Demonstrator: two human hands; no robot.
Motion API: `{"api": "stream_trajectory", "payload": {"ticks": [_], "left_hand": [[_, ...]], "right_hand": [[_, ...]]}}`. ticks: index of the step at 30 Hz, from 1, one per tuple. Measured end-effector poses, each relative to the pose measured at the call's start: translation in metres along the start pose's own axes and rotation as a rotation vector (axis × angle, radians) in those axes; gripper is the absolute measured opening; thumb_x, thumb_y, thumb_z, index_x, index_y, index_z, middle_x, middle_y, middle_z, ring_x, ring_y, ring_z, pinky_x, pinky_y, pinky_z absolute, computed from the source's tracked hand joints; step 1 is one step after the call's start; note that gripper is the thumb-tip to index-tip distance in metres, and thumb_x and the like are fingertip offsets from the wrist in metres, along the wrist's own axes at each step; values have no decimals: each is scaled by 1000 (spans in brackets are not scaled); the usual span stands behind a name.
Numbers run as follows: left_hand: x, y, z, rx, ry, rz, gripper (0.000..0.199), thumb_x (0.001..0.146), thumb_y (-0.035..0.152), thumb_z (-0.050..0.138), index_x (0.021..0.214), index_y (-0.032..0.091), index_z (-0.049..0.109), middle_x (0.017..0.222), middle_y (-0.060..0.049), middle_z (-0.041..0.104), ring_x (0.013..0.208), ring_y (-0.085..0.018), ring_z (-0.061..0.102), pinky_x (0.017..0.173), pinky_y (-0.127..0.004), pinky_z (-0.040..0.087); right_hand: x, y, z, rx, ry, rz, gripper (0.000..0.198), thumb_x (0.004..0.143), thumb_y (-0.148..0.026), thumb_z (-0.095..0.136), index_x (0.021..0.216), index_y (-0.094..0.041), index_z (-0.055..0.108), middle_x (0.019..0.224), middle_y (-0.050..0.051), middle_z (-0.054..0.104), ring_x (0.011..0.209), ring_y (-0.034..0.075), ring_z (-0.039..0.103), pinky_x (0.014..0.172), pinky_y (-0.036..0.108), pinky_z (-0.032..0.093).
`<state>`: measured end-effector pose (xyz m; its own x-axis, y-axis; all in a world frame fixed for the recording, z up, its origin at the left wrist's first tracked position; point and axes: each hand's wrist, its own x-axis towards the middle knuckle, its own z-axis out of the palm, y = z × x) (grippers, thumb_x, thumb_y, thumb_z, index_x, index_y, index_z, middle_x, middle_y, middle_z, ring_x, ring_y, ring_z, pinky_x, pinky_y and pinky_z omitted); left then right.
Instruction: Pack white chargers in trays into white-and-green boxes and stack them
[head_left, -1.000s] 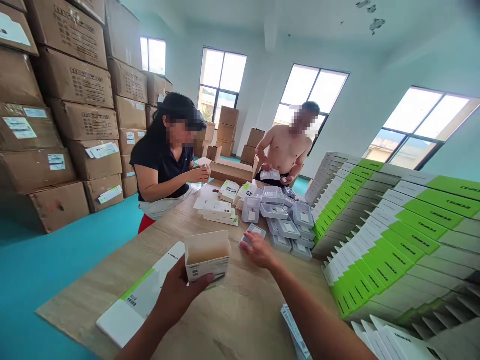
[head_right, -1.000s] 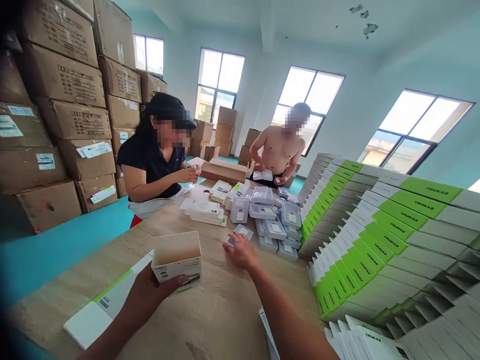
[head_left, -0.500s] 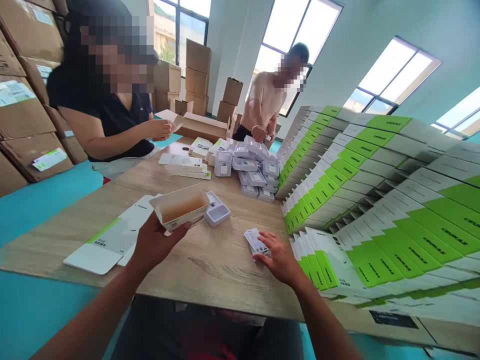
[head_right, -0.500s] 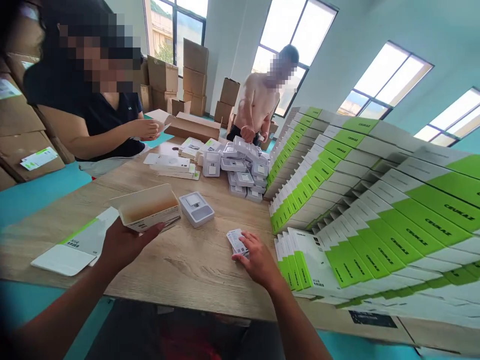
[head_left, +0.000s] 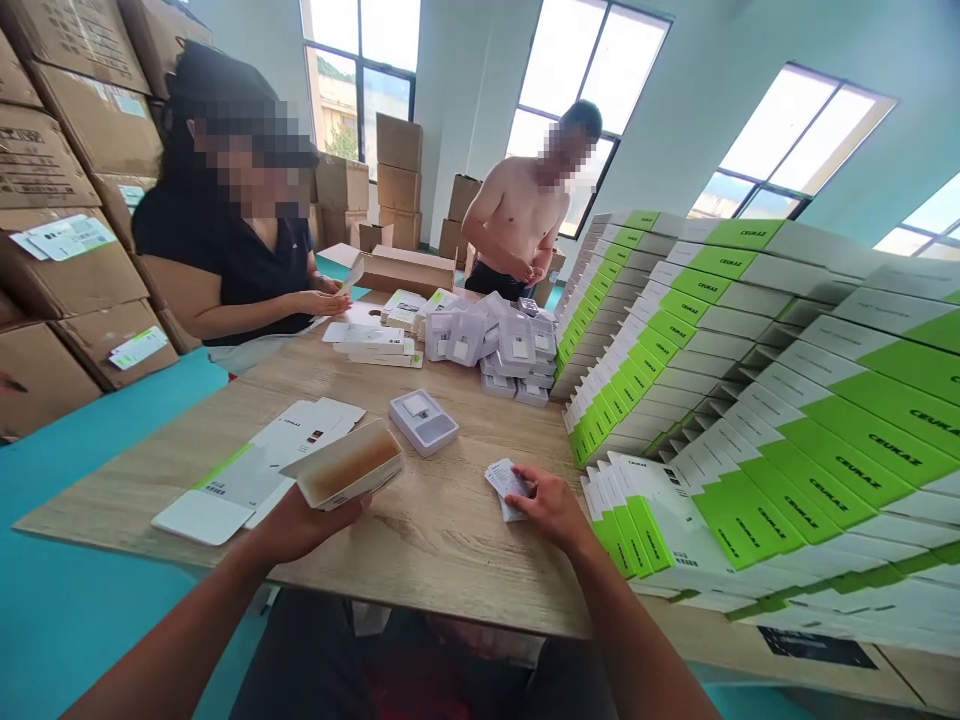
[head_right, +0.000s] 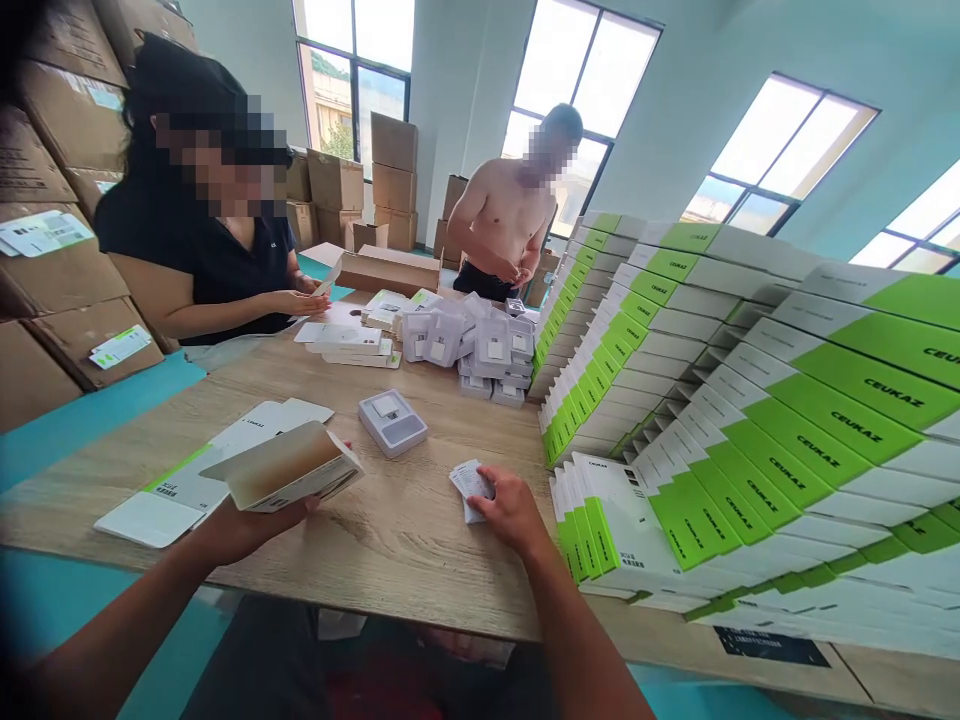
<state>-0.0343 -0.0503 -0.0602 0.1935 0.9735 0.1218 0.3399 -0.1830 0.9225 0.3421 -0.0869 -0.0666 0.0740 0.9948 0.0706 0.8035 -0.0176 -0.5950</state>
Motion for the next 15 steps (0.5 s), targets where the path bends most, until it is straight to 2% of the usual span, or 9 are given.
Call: {"api": "stream_trajectory", "payload": {"ticks": [3,8,11,13,15], "left_hand": [[8,8,-4,6,-94,58,71,71,70,79,121,20,71,114,-16,79,111,-40,72,97,-52,59],[15,10,-4,-4,-185,64,64,68,67,83,112,22,75,101,-13,81,103,-39,75,93,-49,61],[17,11,-1,-55,-212,29,62,67,68,82,108,22,76,102,-14,81,103,-39,75,92,-50,61],[19,13,2,-72,-201,35,60,68,68,82,107,22,76,100,-14,81,102,-39,76,89,-50,63],[20,15,4,-50,-75,97,59,65,66,84,104,22,77,93,-13,82,94,-38,78,81,-48,66]], "right_hand": [[3,8,2,78,58,83,61,70,-32,81,129,-20,69,112,10,79,100,30,75,89,42,58],[6,20,7,228,168,167,52,68,-32,77,118,-19,73,92,7,78,84,28,74,83,43,58],[11,24,7,338,236,196,48,71,-41,74,112,-17,73,85,7,76,79,27,71,80,44,57],[12,21,5,437,252,178,47,75,-55,70,104,-17,74,85,8,76,80,27,71,77,42,58],[8,10,2,534,249,133,55,81,-67,62,102,-17,73,86,9,76,81,25,71,74,38,58]]}}
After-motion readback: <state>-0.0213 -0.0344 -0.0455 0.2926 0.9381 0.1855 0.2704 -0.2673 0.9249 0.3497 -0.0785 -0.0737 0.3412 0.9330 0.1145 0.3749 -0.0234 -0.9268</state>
